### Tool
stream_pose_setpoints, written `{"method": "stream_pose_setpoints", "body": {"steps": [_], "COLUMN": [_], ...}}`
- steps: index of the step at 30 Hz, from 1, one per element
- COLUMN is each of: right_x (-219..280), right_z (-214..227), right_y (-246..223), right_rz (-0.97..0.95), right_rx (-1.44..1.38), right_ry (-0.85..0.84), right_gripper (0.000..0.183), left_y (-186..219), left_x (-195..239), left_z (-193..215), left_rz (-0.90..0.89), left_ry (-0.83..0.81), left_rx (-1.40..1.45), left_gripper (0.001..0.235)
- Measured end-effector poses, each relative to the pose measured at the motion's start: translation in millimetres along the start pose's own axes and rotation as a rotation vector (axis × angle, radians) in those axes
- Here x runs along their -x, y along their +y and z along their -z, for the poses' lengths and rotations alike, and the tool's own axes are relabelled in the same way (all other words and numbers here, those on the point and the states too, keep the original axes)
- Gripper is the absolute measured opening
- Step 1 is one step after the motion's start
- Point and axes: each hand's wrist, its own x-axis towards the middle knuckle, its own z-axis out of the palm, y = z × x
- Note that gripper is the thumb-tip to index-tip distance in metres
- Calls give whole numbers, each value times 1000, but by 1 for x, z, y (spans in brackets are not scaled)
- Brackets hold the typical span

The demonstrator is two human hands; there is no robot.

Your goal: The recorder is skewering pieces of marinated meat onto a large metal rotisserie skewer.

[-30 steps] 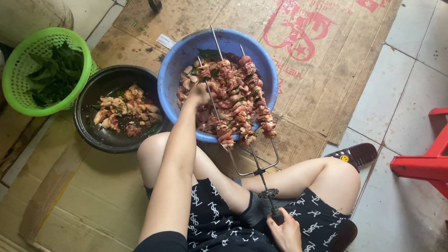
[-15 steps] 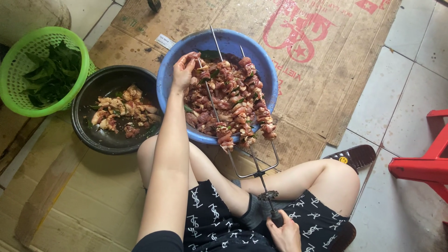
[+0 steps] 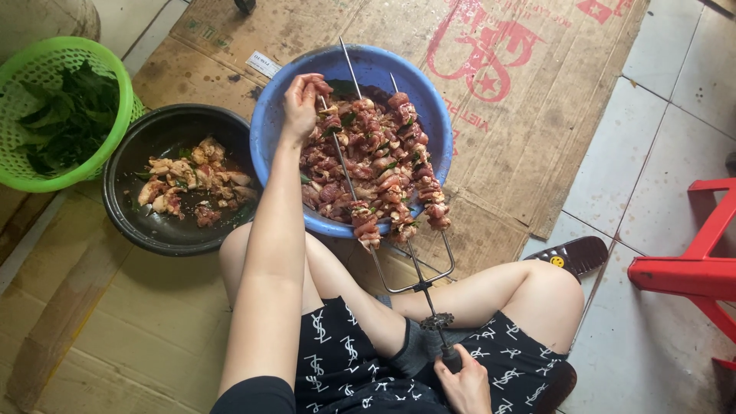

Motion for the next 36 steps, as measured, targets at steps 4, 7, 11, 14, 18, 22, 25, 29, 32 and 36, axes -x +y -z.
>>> {"method": "stream_pose_setpoints", "body": {"steps": [4, 7, 11, 14, 18, 22, 25, 29, 32, 36], "right_x": [0, 1, -1, -1, 0, -3, -4, -3, -2, -1], "right_z": [-2, 1, -1, 0, 0, -5, -5, -4, -5, -4], "right_y": [2, -2, 3, 3, 0, 9, 10, 7, 6, 6], "right_rz": [4, -10, -16, 5, -23, 18, 55, 2, -16, -20], "right_rx": [2, 11, 9, -7, -17, 11, 14, 21, 10, 1], "right_ry": [8, -4, -8, 5, -21, 4, 27, -3, 5, 2], "right_gripper": [34, 33, 33, 33, 31, 31, 31, 30, 30, 29], "left_y": [9, -1, -23, -17, -16, -6, 24, 41, 50, 61], "left_x": [5, 5, 0, 2, 4, 5, 10, 17, 27, 35], "left_z": [-6, -3, 4, 6, -2, -10, -15, -9, -4, 2], "left_rz": [177, 148, 86, 196, 230, 207, 165, 81, 298, -53], "left_ry": [-85, -112, -40, 127, 20, -1, -42, -179, -396, -346], "left_rx": [-34, -79, -34, -112, -145, 75, -188, -561, -543, -524], "left_gripper": [21, 21, 20, 21, 24, 24, 21, 17, 24, 25]}}
